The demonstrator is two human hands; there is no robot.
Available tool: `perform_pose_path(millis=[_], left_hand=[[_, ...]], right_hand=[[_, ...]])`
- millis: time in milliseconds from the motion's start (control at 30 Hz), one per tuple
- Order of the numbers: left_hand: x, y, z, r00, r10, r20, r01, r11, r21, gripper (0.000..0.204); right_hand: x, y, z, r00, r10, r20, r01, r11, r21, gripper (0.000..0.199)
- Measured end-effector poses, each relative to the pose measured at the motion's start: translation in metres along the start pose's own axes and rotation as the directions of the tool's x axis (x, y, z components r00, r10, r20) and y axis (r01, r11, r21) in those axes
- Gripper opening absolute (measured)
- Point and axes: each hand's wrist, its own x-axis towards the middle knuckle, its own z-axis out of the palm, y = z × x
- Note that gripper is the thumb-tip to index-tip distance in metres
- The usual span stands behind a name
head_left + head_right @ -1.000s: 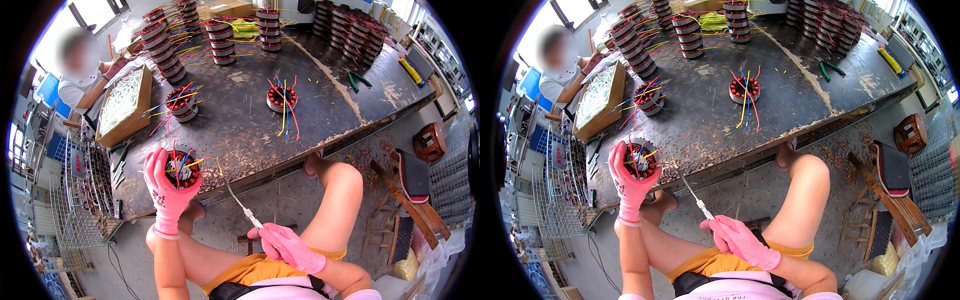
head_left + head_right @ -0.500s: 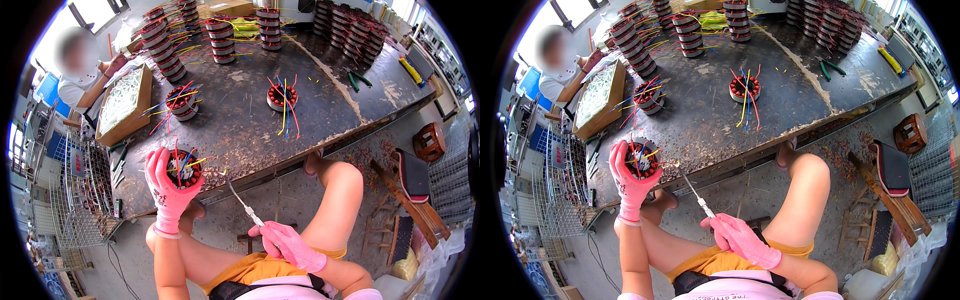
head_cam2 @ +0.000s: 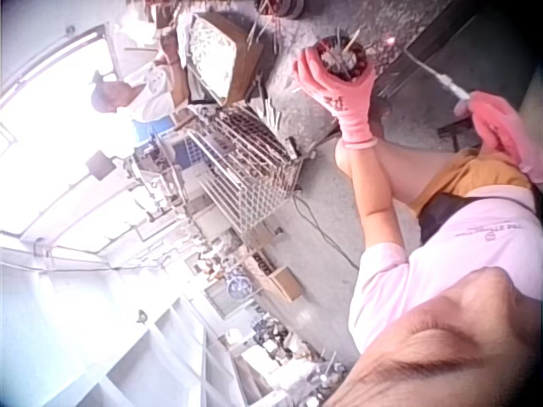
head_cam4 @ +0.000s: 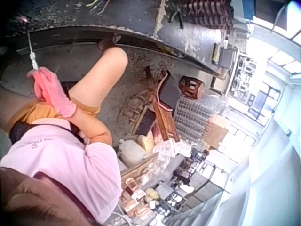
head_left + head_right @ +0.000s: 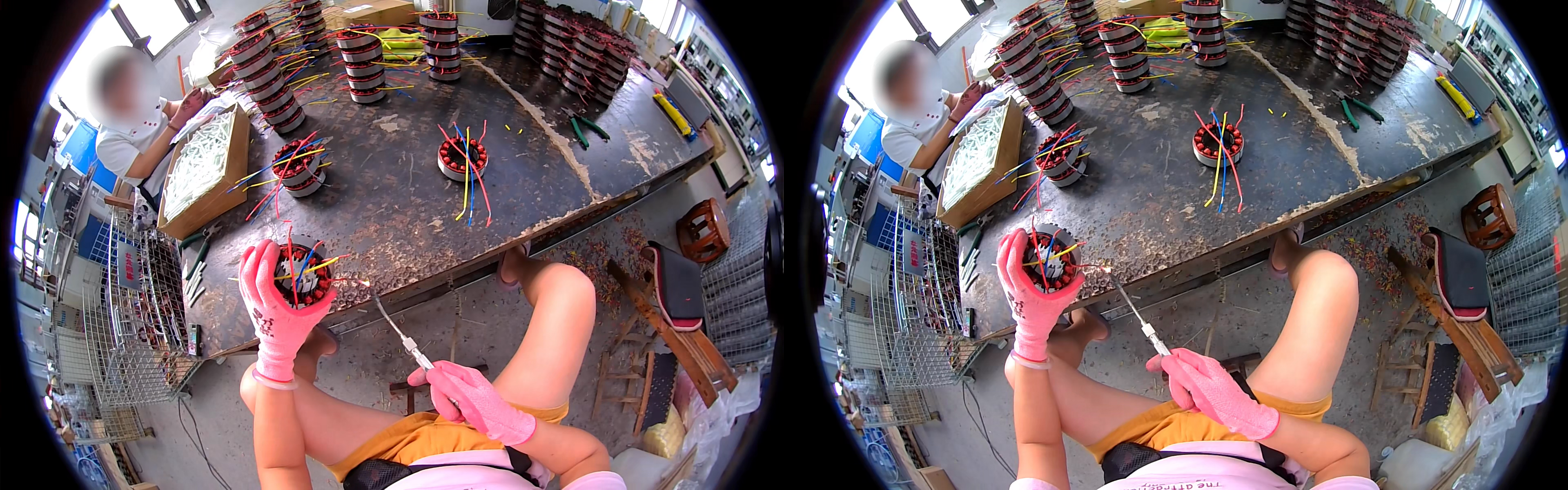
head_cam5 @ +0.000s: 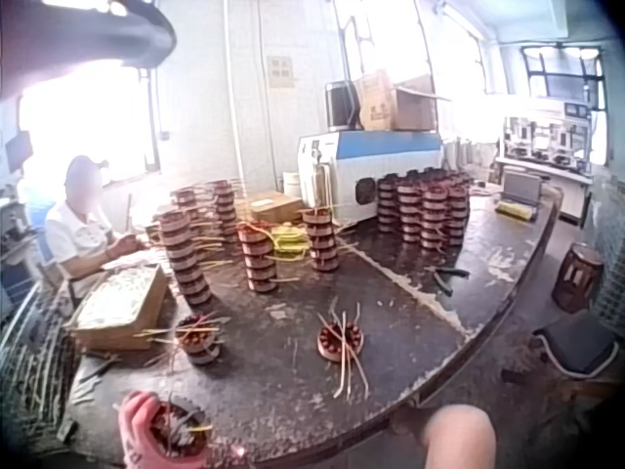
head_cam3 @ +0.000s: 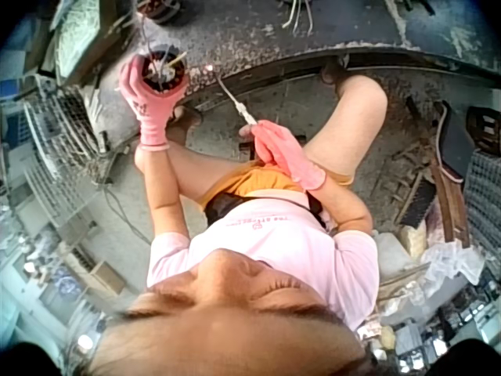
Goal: The person uses a soldering iron to heat and secure the ends of multiple colored wires protruding from cylindrical coil components. They hold the component with one hand and apply the soldering iron with the other, working on several units placed on a workbench.
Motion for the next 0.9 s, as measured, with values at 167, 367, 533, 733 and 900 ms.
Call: perform_pose_path(millis=[167, 367, 533, 733, 900], left_hand=[[-0.0012, -0.0013, 0.0014, 1.0, -0.015, -0.011, 0.014, 1.0, -0.017, 0.094], [-0.0009, 0.0005, -0.0004, 1.0, -0.02, -0.001, 0.02, 1.0, -0.007, 0.095], [-0.002, -0.0003, 0.0009, 1.0, -0.032, -0.001, 0.032, 0.999, -0.02, 0.095], [-0.0005, 0.0015, -0.0014, 1.0, -0.015, 0.018, 0.015, 1.0, 0.017, 0.097], [-0.0025, 0.0006, 0.0011, 1.0, -0.023, 0.0, 0.023, 1.0, -0.015, 0.096]], right_hand=[[-0.001, -0.0005, 0.0003, 1.0, 0.013, -0.002, -0.013, 0.999, 0.045, 0.031], [-0.0017, -0.0037, 0.0017, 1.0, 0.006, -0.002, -0.006, 1.0, -0.004, 0.031], [-0.0002, -0.0004, -0.0004, 1.0, 0.009, 0.001, -0.009, 1.0, -0.013, 0.032], [-0.0002, -0.0018, 0.0005, 1.0, 0.016, -0.021, -0.016, 1.0, -0.006, 0.031], [0.0002, -0.0015, 0.001, 0.999, 0.027, -0.02, -0.027, 0.999, 0.02, 0.032]])
